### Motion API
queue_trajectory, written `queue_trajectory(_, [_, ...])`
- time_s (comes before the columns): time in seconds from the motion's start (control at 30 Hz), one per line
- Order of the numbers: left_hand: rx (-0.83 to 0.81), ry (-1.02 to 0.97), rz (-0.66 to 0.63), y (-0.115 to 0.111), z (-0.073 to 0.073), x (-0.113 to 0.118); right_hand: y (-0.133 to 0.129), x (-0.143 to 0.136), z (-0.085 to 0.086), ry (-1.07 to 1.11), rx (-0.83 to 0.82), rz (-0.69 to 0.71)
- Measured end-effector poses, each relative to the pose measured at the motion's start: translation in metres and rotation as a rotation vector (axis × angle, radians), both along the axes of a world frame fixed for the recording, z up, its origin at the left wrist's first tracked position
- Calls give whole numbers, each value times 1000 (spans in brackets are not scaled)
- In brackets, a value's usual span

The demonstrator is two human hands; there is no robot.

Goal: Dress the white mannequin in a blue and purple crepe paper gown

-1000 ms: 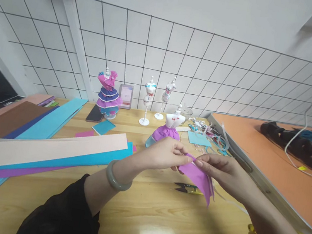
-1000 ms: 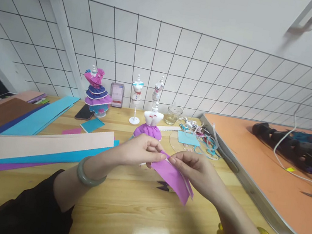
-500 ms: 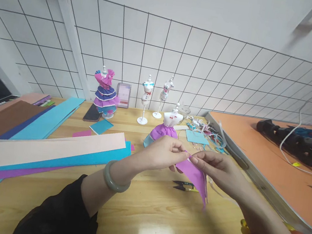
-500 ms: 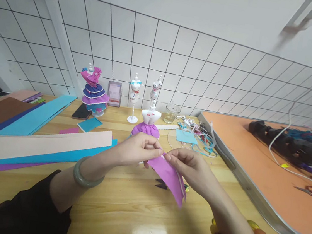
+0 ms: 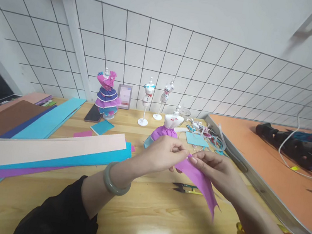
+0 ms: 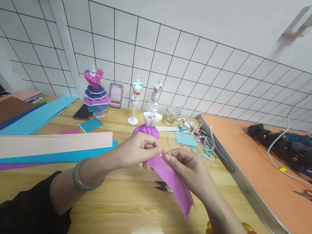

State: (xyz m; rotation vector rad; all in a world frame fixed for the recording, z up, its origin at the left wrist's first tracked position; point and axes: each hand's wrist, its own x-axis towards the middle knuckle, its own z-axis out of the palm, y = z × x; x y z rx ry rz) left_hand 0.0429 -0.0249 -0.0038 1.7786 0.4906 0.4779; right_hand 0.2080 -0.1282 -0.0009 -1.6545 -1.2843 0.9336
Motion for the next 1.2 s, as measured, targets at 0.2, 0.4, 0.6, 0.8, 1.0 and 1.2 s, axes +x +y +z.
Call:
queue_trajectory(0.2, [-31,-16,-40,2,1,-1,1,-4,4,-38,25,-4])
queue_trajectory(0.4, [27,-11,7,3,1,-3,-3,1,-1,-19,-21,5])
queue_trajectory(0.6, [113,-40,60,8,3,-8,-17,13,-6,-17,-87,7])
queue_trajectory(0.8, [33,-55,19,7,1,-4,-28,17,-10,19,-147,-64])
queue_trajectory(1.0, [-23,31,-1,4,-6,3,-35,20,-13,25,-170,-55])
queue_trajectory(1.2, [-18,63,55,6,-15,9,-46,33,-20,69,-175,-61])
